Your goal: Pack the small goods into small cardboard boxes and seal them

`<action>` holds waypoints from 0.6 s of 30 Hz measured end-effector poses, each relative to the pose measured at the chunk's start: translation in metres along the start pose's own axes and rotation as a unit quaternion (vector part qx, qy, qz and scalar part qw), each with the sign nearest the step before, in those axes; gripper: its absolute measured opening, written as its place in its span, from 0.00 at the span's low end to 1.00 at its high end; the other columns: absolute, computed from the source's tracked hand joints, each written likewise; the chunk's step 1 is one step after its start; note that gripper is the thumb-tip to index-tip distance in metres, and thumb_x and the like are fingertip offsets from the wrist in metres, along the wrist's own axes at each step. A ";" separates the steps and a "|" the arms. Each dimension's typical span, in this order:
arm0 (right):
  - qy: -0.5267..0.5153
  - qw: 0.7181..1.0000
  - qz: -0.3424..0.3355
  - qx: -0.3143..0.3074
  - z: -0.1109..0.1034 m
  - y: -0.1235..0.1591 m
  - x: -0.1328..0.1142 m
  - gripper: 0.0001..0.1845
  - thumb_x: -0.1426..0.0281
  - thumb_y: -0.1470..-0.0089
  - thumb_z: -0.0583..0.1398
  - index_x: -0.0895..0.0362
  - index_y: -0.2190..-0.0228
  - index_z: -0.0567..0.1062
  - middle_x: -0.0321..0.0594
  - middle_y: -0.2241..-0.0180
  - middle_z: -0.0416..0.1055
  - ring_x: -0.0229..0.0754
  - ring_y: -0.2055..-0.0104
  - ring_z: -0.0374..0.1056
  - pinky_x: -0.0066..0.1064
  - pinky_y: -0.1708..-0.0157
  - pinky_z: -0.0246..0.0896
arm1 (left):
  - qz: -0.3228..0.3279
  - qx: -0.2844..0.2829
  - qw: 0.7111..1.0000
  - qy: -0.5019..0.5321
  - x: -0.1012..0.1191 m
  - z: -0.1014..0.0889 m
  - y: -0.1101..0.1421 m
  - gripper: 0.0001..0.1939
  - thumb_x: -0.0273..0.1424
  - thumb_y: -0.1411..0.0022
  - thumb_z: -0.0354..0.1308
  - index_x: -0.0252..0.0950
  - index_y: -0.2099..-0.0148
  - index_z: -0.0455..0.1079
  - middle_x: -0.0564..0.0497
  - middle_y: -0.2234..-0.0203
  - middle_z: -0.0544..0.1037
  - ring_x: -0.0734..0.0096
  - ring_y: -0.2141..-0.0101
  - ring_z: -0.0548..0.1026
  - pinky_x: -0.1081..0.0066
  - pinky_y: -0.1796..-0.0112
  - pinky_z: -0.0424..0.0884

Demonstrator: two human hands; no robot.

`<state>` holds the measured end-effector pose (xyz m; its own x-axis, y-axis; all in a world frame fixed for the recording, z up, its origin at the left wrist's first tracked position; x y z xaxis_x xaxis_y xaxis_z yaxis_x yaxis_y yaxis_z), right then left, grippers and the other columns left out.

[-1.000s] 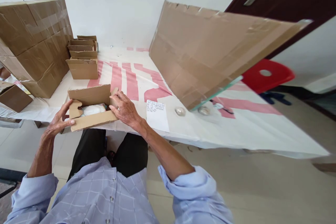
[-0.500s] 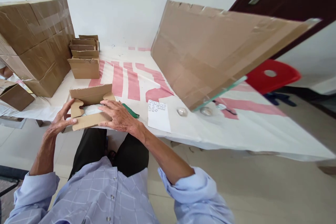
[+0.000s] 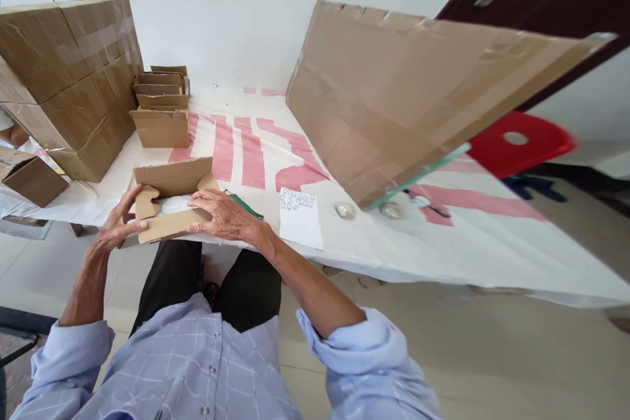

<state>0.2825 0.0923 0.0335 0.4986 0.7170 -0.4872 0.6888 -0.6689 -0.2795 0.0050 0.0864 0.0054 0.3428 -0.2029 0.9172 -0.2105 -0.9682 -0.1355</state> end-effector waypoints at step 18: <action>0.039 0.995 0.037 0.089 -0.008 -0.006 0.008 0.20 0.56 0.30 0.68 0.53 0.45 0.85 0.53 0.39 0.80 0.61 0.34 0.73 0.58 0.30 0.69 | 0.010 0.005 1.000 -0.001 -0.006 0.001 0.001 0.59 0.57 0.44 0.78 0.52 0.17 0.61 0.41 0.19 0.59 0.28 0.22 0.61 0.38 0.33 0.75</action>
<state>0.2867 0.1035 0.0373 0.5882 0.6734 -0.4479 0.5489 -0.7391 -0.3905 0.0041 0.0863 -0.0005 0.3398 -0.2224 0.9138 -0.2087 -0.9652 -0.1573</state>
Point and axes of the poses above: each hand's wrist, its own y-axis away from the middle knuckle, its own z-axis out of the palm, x = y × z, the point moved 8 cm from there along -y, towards the middle knuckle
